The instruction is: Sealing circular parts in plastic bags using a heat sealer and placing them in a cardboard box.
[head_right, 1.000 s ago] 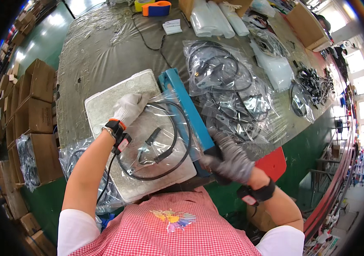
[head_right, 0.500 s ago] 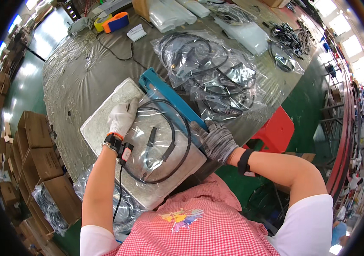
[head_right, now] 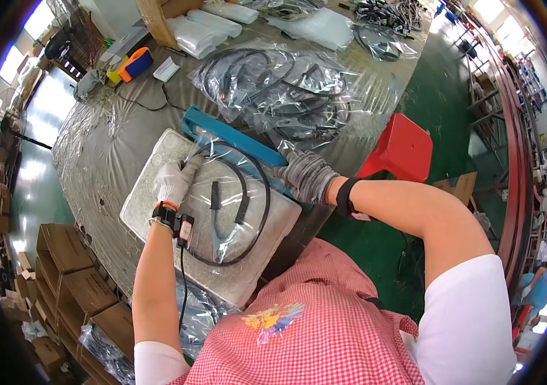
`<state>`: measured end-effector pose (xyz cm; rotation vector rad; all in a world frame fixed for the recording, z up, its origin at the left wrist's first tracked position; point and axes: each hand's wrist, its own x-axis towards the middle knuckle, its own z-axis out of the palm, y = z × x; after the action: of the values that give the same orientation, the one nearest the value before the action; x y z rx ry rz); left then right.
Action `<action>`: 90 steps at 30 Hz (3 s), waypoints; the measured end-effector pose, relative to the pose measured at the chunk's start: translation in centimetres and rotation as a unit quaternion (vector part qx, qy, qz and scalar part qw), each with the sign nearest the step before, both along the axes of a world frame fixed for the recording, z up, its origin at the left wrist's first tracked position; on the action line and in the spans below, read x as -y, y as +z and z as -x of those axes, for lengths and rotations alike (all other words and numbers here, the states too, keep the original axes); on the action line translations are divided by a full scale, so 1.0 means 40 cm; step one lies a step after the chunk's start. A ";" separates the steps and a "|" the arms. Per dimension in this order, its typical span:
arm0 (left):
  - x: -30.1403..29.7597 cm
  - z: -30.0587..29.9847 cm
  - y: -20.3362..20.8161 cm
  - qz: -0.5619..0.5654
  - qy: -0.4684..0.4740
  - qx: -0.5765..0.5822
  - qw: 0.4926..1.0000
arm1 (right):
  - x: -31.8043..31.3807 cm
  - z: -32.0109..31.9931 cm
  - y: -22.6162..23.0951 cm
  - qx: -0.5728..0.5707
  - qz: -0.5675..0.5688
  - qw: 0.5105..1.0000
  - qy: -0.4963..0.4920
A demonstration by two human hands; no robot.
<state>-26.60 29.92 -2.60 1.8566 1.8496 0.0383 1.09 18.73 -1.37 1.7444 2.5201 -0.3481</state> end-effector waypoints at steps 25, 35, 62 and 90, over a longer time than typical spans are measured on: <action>0.032 0.013 -0.058 -0.092 0.025 -0.122 0.988 | -0.020 -0.054 -0.139 -0.389 -0.111 0.910 -0.092; 0.445 0.132 0.228 -0.017 0.238 0.318 0.918 | 0.327 -0.315 -0.315 -0.392 -0.027 0.855 -0.338; 0.719 0.358 0.031 -0.151 0.023 -0.090 0.984 | 0.210 -0.216 -0.082 -0.312 -0.160 0.834 -0.427; 0.269 0.061 0.209 -0.344 0.054 0.100 0.932 | -0.841 -0.244 0.216 -0.715 0.148 0.679 -0.075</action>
<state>-29.04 19.16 5.78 2.0697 1.9288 0.9931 10.84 52.36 7.28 1.7201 2.4629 -2.8845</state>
